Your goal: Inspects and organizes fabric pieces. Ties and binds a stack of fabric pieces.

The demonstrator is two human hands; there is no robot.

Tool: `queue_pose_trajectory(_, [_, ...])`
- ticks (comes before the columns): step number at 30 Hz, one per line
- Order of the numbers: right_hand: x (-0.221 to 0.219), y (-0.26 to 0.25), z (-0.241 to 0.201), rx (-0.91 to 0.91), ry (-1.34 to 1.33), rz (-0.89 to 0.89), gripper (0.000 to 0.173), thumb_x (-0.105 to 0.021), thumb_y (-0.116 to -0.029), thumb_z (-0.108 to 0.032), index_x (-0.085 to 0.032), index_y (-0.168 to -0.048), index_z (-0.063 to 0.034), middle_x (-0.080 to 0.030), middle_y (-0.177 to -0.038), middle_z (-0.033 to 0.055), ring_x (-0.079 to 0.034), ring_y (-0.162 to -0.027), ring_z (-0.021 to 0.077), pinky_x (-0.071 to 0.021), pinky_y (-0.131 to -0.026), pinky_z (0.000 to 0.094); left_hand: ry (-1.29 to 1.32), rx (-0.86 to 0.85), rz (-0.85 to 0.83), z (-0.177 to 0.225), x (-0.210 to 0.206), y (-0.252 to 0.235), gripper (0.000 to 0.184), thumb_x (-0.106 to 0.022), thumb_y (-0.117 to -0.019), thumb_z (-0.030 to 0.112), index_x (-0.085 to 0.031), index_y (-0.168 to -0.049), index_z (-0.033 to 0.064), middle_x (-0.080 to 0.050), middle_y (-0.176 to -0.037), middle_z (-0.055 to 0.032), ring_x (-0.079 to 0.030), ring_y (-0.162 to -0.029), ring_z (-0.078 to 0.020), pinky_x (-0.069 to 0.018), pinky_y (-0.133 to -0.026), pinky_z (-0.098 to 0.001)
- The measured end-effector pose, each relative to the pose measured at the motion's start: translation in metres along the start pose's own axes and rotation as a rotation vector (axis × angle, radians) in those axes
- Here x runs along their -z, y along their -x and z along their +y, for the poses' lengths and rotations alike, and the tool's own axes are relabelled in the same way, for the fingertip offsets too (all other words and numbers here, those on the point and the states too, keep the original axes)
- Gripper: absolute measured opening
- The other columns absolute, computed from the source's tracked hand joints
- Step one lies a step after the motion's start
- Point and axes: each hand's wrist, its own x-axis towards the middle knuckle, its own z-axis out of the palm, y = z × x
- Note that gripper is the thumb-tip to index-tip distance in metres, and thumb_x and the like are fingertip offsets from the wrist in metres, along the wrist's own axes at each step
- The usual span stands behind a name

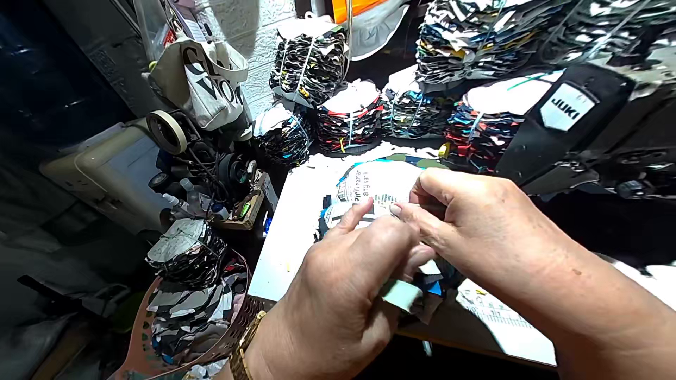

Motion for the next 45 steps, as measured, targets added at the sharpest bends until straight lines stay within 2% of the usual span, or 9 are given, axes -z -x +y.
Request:
queue_pose_trajectory(6, [0.003, -0.004, 0.007, -0.011, -0.052, -0.066, 0.017, -0.070, -0.0960, -0.021, -0.061, -0.083, -0.0159, -0.055, -0.064, -0.0041, -0.053, -0.054, 0.0086, -0.0439, -0.049, 0.0294, 0.064, 0.052, 0.123, -0.011, -0.013, 0.014, 0.013, -0.050, -0.1056, 0.007, -0.059, -0.098, 0.0003, -0.071, -0.090, -0.0072, -0.073, -0.091, -0.0171, -0.0634, -0.082, -0.0329])
queue_pose_trajectory(10, [0.008, -0.007, 0.012, 0.016, -0.079, -0.101, 0.020, -0.071, -0.0952, -0.023, -0.060, -0.080, -0.0166, -0.054, -0.062, -0.0051, -0.052, -0.053, 0.0070, -0.0418, -0.047, 0.0268, 0.015, 0.128, 0.138, -0.018, -0.012, 0.010, 0.019, -0.052, -0.1038, 0.009, -0.061, -0.089, 0.0011, -0.062, -0.131, -0.0164, -0.066, -0.113, -0.0170, -0.0581, -0.092, -0.0291])
queue_pose_trajectory(12, [0.008, -0.007, 0.010, 0.013, -0.068, -0.115, 0.019, -0.070, -0.0958, -0.021, -0.060, -0.081, -0.0165, -0.055, -0.063, -0.0048, -0.053, -0.054, 0.0075, -0.0427, -0.048, 0.0277, -0.061, 0.200, 0.107, -0.015, -0.009, 0.003, 0.018, -0.051, -0.1029, 0.007, -0.061, -0.089, 0.0015, -0.056, -0.142, -0.0149, -0.068, -0.094, -0.0067, -0.0585, -0.079, -0.0218])
queue_pose_trajectory(17, [0.009, -0.007, 0.010, -0.016, -0.074, -0.117, 0.020, -0.072, -0.0946, -0.020, -0.060, -0.079, -0.0162, -0.054, -0.062, -0.0044, -0.051, -0.052, 0.0078, -0.0417, -0.047, 0.0279, -0.295, 0.188, -0.082, -0.004, -0.013, -0.007, 0.012, -0.055, -0.0972, 0.003, -0.066, -0.100, 0.0050, -0.068, -0.114, -0.0068, -0.067, -0.108, -0.0121, -0.0569, -0.088, -0.0259])
queue_pose_trajectory(21, [0.007, -0.006, 0.006, -0.046, -0.135, -0.103, 0.018, -0.070, -0.0931, -0.019, -0.063, -0.078, -0.0130, -0.057, -0.064, -0.0010, -0.056, -0.056, 0.0120, -0.0478, -0.051, 0.0352, -0.470, 0.121, -0.217, -0.002, -0.013, -0.008, 0.013, -0.057, -0.0936, 0.009, -0.067, -0.101, 0.0112, -0.065, -0.089, 0.0031, -0.063, -0.082, -0.0099, -0.0539, -0.068, -0.0301])
queue_pose_trajectory(28, [0.017, -0.007, 0.001, -0.099, -0.122, -0.202, 0.015, -0.065, -0.0968, -0.014, -0.062, -0.083, -0.0085, -0.059, -0.074, 0.0029, -0.059, -0.066, 0.0139, -0.0513, -0.058, 0.0336, -0.559, 0.121, -0.368, -0.005, -0.011, -0.017, 0.013, -0.051, -0.0914, 0.007, -0.063, -0.087, 0.0088, -0.067, -0.081, -0.0048, -0.069, -0.077, -0.0259, -0.0527, -0.061, -0.0459])
queue_pose_trajectory(36, [0.017, -0.008, 0.012, -0.036, -0.239, -0.231, 0.011, -0.058, -0.0979, -0.008, -0.063, -0.088, -0.0039, -0.060, -0.078, 0.0058, -0.061, -0.072, 0.0155, -0.0522, -0.064, 0.0349, -0.665, 0.076, -0.395, 0.005, -0.015, -0.021, 0.011, -0.054, -0.0897, 0.002, -0.062, -0.083, 0.0059, -0.070, -0.083, -0.0123, -0.072, -0.086, -0.0343, -0.0520, -0.073, -0.0554])
queue_pose_trajectory(40, [0.022, -0.015, 0.033, -0.006, -0.453, -0.217, 0.019, -0.053, -0.1029, -0.009, -0.065, -0.089, -0.0046, -0.060, -0.075, 0.0026, -0.058, -0.066, 0.0089, -0.0494, -0.060, 0.0270, -0.756, 0.046, -0.350, 0.004, -0.017, -0.018, 0.006, -0.062, -0.0845, 0.004, -0.065, -0.083, 0.0089, -0.072, -0.093, -0.0087, -0.071, -0.083, -0.0261, -0.0537, -0.071, -0.0489])
queue_pose_trajectory(45, [0.037, -0.034, 0.030, 0.068, -0.550, -0.029, 0.012, -0.051, -0.1044, -0.006, -0.062, -0.100, -0.0060, -0.067, -0.086, 0.0017, -0.069, -0.072, 0.0073, -0.0619, -0.065, 0.0247, -0.771, 0.080, -0.349, 0.003, -0.019, -0.017, 0.005, -0.066, -0.0843, 0.005, -0.065, -0.083, 0.0094, -0.072, -0.100, -0.0090, -0.070, -0.077, -0.0225, -0.0532, -0.066, -0.0437])
